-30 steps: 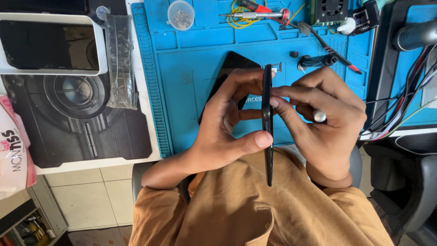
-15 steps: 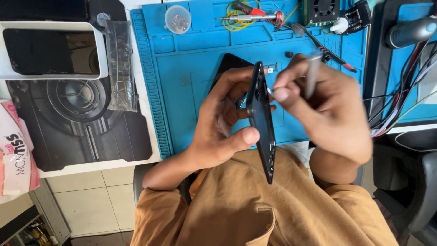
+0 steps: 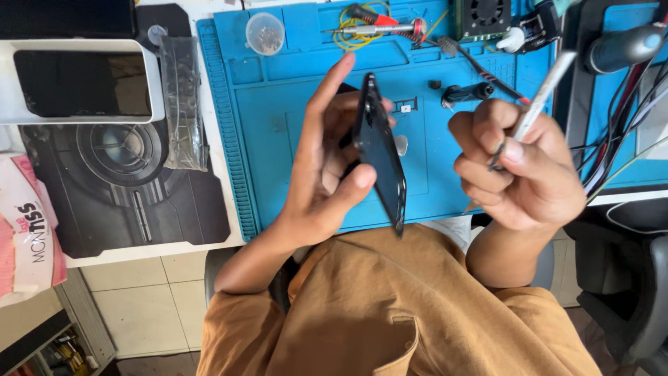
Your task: The person holds a black smartphone and uses a metal prying tool to separate the screen from the frame. They then use a screwdriver to remove screws from the back of the device and a UV flashlight to cure adhesive on a small component.
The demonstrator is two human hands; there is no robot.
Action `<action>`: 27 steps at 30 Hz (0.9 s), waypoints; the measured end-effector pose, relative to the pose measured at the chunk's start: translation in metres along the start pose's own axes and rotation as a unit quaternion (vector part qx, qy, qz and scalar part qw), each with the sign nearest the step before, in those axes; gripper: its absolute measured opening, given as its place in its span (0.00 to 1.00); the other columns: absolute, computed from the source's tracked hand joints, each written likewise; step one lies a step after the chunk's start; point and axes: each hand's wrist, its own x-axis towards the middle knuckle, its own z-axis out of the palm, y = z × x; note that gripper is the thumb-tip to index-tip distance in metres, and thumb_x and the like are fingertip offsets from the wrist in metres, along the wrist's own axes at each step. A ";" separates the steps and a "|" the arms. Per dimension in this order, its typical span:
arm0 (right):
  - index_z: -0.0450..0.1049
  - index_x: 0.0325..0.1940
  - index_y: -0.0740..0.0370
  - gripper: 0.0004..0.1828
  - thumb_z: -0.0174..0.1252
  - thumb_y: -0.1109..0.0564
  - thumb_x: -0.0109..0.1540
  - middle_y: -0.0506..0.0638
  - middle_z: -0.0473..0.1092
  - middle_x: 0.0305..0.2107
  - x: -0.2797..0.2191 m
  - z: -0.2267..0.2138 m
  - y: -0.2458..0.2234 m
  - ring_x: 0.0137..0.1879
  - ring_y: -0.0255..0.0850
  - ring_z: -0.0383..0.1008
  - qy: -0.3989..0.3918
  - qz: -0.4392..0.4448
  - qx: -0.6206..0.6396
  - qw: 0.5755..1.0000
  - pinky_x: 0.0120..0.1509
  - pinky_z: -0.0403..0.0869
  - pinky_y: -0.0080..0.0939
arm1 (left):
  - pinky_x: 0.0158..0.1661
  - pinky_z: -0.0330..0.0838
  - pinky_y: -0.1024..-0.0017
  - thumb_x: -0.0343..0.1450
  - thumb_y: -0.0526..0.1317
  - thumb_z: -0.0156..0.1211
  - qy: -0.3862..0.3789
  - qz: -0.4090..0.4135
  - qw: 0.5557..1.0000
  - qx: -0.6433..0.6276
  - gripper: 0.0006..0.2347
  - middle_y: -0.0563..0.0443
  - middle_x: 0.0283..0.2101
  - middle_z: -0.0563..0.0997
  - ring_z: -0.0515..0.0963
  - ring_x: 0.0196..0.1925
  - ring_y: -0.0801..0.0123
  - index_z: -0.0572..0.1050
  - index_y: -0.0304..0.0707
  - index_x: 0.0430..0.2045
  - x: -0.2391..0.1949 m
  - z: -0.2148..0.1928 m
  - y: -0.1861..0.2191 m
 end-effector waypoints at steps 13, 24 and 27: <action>0.64 0.51 0.72 0.08 0.54 0.64 0.72 0.50 0.57 0.35 0.008 -0.005 0.017 0.29 0.28 0.50 -0.045 0.082 0.123 0.988 0.27 0.49 0.30 | 0.74 0.61 0.64 0.82 0.34 0.55 -0.005 -0.045 0.993 0.110 0.30 0.39 0.76 0.63 0.66 0.77 0.58 0.46 0.39 0.78 -0.023 -0.019 -0.031; 0.65 0.52 0.71 0.06 0.52 0.64 0.73 0.49 0.57 0.38 0.023 -0.001 0.027 0.30 0.28 0.49 -0.086 0.132 0.132 0.979 0.27 0.47 0.30 | 0.59 0.74 0.61 0.72 0.34 0.69 0.044 0.104 0.835 0.538 0.20 0.42 0.65 0.74 0.73 0.66 0.51 0.74 0.35 0.60 -0.014 -0.023 0.011; 0.65 0.54 0.72 0.08 0.51 0.64 0.73 0.48 0.58 0.34 0.021 -0.001 0.031 0.28 0.28 0.49 -0.074 0.159 0.124 0.977 0.25 0.46 0.30 | 0.53 0.78 0.70 0.72 0.33 0.72 0.021 0.183 0.856 0.483 0.18 0.50 0.62 0.77 0.76 0.60 0.61 0.78 0.43 0.57 -0.010 -0.008 0.022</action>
